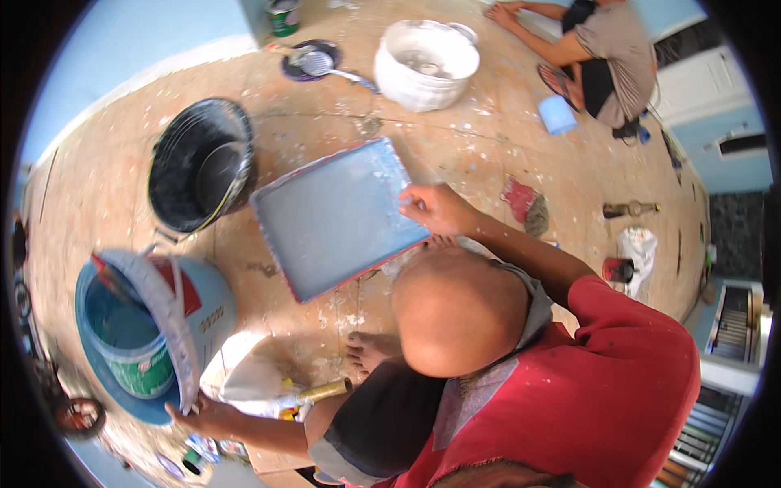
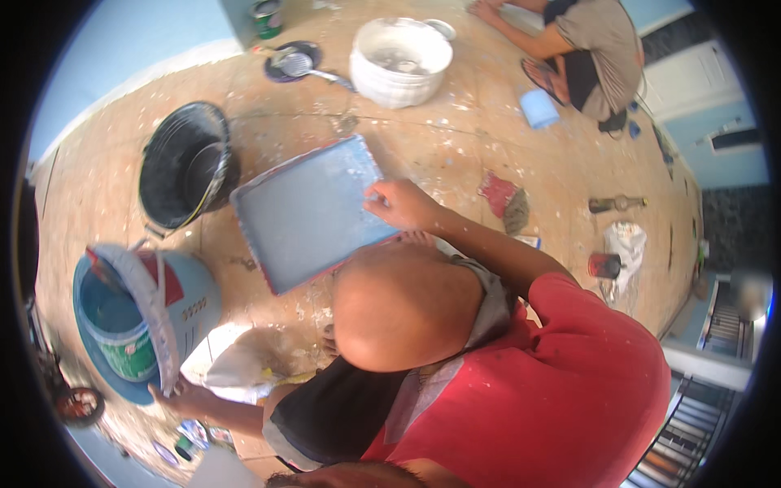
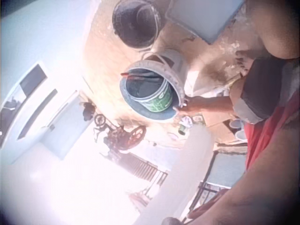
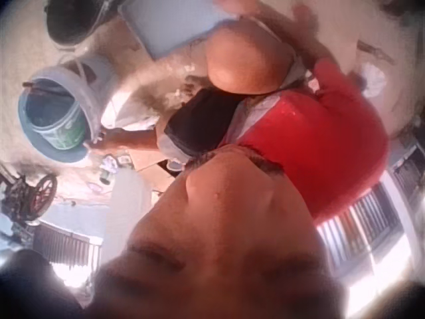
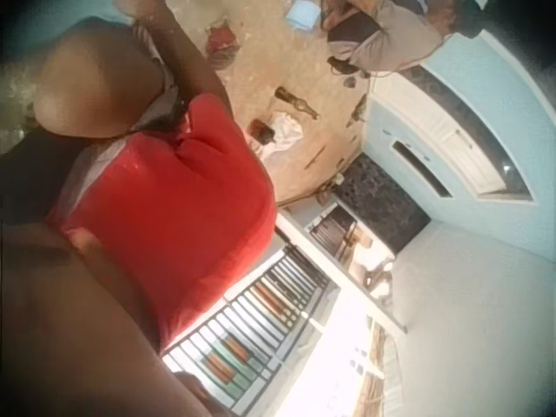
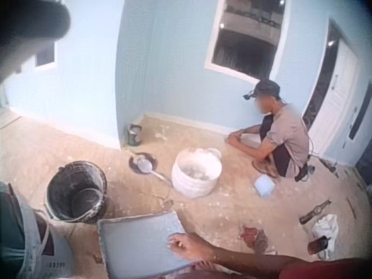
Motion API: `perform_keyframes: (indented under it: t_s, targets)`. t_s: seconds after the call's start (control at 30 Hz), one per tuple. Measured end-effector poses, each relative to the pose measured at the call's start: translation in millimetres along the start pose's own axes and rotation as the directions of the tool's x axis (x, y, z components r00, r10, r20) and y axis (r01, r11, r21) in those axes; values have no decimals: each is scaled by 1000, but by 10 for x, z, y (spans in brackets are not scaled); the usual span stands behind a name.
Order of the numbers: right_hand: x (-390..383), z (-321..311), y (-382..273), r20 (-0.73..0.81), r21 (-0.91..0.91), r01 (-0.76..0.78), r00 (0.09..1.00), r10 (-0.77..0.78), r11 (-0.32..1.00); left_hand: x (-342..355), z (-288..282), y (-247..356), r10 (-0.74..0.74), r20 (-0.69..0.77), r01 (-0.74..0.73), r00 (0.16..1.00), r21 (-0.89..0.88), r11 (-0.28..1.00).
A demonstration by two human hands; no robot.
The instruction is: The person mixes paint by pouring liquid from a large bucket into a smaller container, then transfers it to a paint tray. They use a brush to stir the mixture and scrape the sides of the container. The person also uses a funnel to pour paint into a small cup.
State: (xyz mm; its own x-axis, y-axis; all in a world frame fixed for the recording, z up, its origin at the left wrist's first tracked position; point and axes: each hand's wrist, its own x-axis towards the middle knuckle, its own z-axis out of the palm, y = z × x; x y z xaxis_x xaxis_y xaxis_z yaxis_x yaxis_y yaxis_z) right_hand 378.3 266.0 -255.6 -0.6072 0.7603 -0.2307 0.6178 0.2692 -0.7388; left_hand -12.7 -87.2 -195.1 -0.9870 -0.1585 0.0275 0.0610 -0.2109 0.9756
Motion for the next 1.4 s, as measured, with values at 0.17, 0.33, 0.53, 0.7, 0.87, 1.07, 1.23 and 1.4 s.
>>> perform_keyframes:
  t_s: [0.17,0.33,0.53,0.7,0.87,1.07,1.23,1.4]
  targets:
    - [-1139,-141,1135,-121,-198,-366,930,348,909,566,-48,61,-13,32,15,999,-57,998]
    - [-1396,-494,1876,-311,-143,-508,838,449,849,957,-301,-202,139,49,-144,989,121,982]
    - [-740,-1680,3220,-498,576,-552,348,794,603,1000,-291,-290,171,102,-191,980,240,952]
    - [-71,-2910,3981,-470,817,-373,9,882,440,1057,-424,-239,183,122,-211,976,298,931]
    - [-64,-3376,4298,-902,264,-740,37,429,618,1149,-650,-380,148,168,-201,975,366,909]
    - [-128,-2393,3206,-818,-442,-610,575,-17,658,1186,-815,-66,196,203,-273,959,487,830]
    - [-494,-2051,2646,-712,-579,-384,668,-216,720,864,-541,-45,328,217,-378,919,720,582]
    - [-672,-1641,1694,-542,-648,-57,735,-408,760,746,-297,74,68,-72,-51,995,220,974]
